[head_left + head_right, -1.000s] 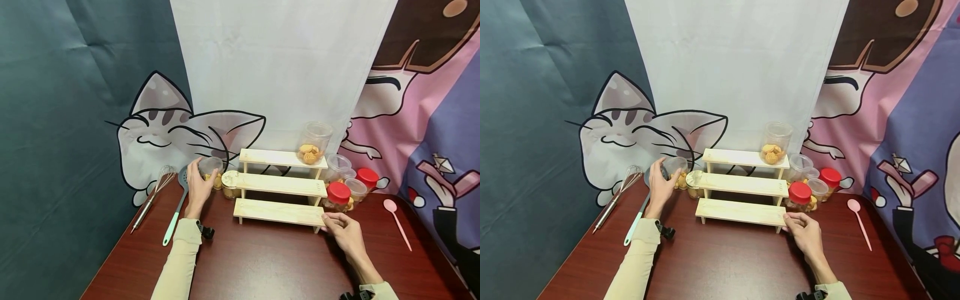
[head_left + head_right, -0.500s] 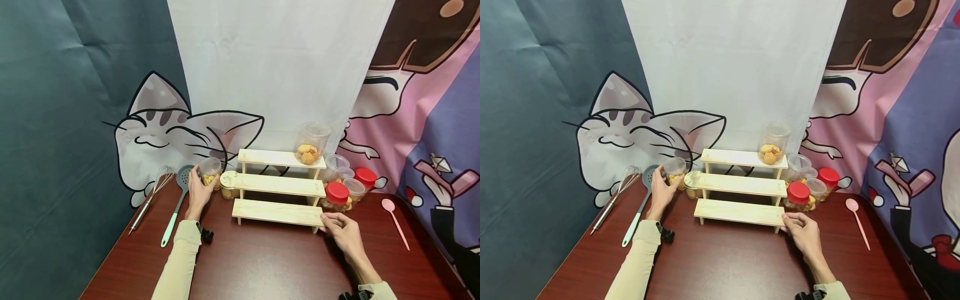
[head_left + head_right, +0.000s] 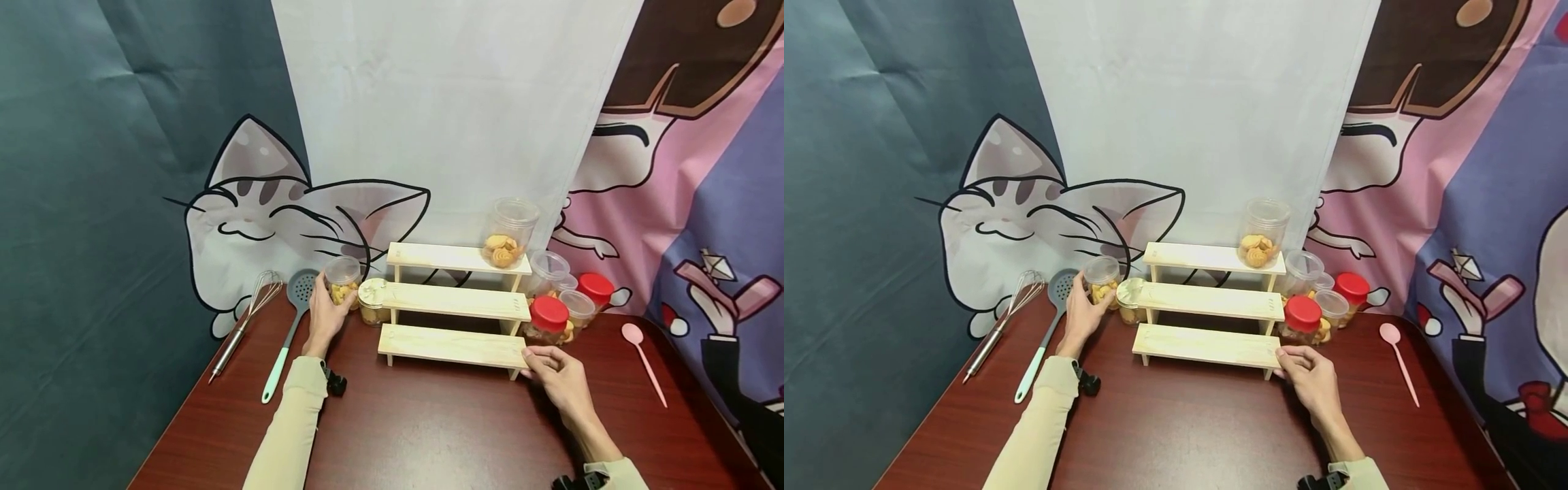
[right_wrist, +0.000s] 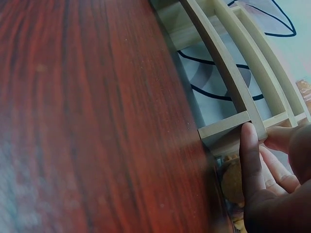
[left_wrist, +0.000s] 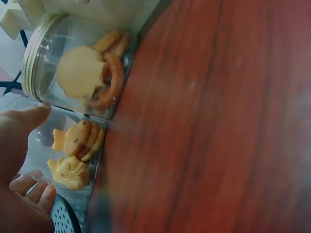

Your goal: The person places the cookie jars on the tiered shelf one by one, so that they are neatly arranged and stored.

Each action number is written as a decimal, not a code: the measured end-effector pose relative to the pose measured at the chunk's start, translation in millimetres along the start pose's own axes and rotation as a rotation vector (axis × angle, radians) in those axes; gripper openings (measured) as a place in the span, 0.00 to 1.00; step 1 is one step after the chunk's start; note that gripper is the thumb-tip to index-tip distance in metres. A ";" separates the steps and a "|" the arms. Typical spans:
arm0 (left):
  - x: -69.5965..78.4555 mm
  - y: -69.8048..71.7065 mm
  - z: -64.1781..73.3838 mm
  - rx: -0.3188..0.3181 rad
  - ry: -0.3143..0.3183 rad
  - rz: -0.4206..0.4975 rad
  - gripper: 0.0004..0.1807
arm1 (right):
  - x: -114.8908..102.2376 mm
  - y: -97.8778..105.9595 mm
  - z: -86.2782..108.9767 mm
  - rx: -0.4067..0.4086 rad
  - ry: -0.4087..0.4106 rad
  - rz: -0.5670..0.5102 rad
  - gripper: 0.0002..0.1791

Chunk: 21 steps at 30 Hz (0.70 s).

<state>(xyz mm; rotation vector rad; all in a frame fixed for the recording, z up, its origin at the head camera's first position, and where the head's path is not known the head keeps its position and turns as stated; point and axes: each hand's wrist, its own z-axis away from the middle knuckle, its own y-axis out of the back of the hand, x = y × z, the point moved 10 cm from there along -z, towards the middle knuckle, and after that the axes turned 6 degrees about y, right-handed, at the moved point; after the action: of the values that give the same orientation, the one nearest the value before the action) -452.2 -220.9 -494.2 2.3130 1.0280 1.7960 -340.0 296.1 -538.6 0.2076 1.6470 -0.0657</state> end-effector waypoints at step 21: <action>24.5 28.3 -1.7 0.035 -0.013 0.044 0.51 | 2.7 -0.1 -1.2 0.006 -0.011 -0.019 0.25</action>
<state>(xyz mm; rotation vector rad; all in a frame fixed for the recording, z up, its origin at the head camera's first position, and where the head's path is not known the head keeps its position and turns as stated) -437.6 -231.0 -461.2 2.3831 1.0230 1.7896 -341.3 296.5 -541.2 0.1965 1.6380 -0.0861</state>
